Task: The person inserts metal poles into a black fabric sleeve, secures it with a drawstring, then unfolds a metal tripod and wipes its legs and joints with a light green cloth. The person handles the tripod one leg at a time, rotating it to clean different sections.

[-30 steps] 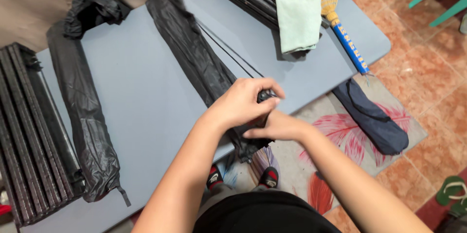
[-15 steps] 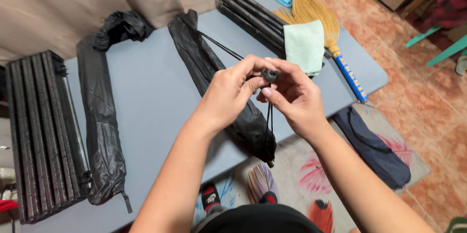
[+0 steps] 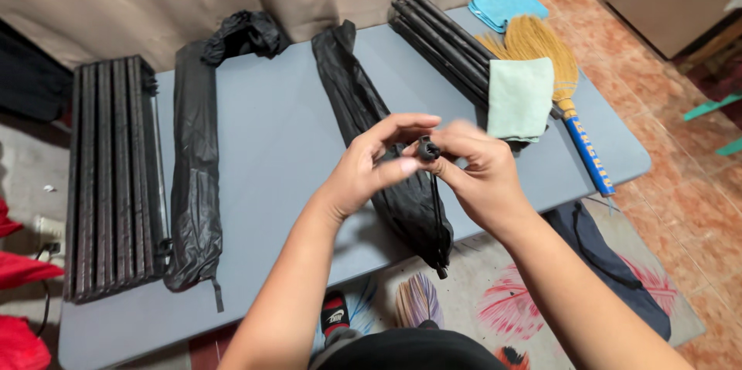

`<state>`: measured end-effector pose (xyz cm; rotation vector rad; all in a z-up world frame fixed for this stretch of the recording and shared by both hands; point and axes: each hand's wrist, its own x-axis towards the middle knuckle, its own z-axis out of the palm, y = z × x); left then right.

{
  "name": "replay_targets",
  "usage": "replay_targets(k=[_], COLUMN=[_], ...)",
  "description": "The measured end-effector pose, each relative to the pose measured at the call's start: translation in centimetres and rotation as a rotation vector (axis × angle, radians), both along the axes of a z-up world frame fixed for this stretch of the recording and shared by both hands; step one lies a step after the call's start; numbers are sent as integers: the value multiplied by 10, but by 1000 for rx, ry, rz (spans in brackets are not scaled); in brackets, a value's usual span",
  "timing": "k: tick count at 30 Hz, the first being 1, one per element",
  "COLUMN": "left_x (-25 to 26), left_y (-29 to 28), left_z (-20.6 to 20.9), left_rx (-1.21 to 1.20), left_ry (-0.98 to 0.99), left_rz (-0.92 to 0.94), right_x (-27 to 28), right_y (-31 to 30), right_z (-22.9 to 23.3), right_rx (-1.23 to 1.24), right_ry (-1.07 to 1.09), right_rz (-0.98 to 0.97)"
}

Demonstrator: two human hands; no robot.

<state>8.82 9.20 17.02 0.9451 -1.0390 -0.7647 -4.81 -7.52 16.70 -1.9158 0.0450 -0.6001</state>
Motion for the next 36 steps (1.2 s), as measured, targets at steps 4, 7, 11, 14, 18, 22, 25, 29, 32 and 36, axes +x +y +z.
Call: replay_targets(k=[4, 7, 11, 14, 18, 22, 25, 29, 32, 36], left_x=[-12, -10, -3, 5, 7, 3, 2, -4, -9, -14], left_y=[5, 6, 14, 20, 23, 17, 9, 0, -6, -12], left_z=[-15, -22, -23, -15, 5, 17, 13, 4, -4, -14], left_rx=[14, 136, 182, 215, 295, 338, 306, 64, 45, 183], left_ry=[-70, -38, -148, -195, -358, -342, -489, -753, -742, -626], left_rz=[136, 153, 156, 170, 186, 158, 197, 425, 416, 298], right_x=[4, 2, -2, -8, -11, -14, -19, -24, -31, -41], right_y=[3, 13, 14, 15, 15, 13, 5, -16, -21, -17], right_z=[13, 18, 15, 10, 10, 8, -1, -20, -30, -21], right_rx=[95, 163, 219, 211, 205, 105, 282, 639, 844, 886], right_ry=[-30, 100, 120, 106, 36, -18, -2, 92, 80, 139], right_rz=[96, 111, 125, 131, 169, 87, 48, 72, 136, 103])
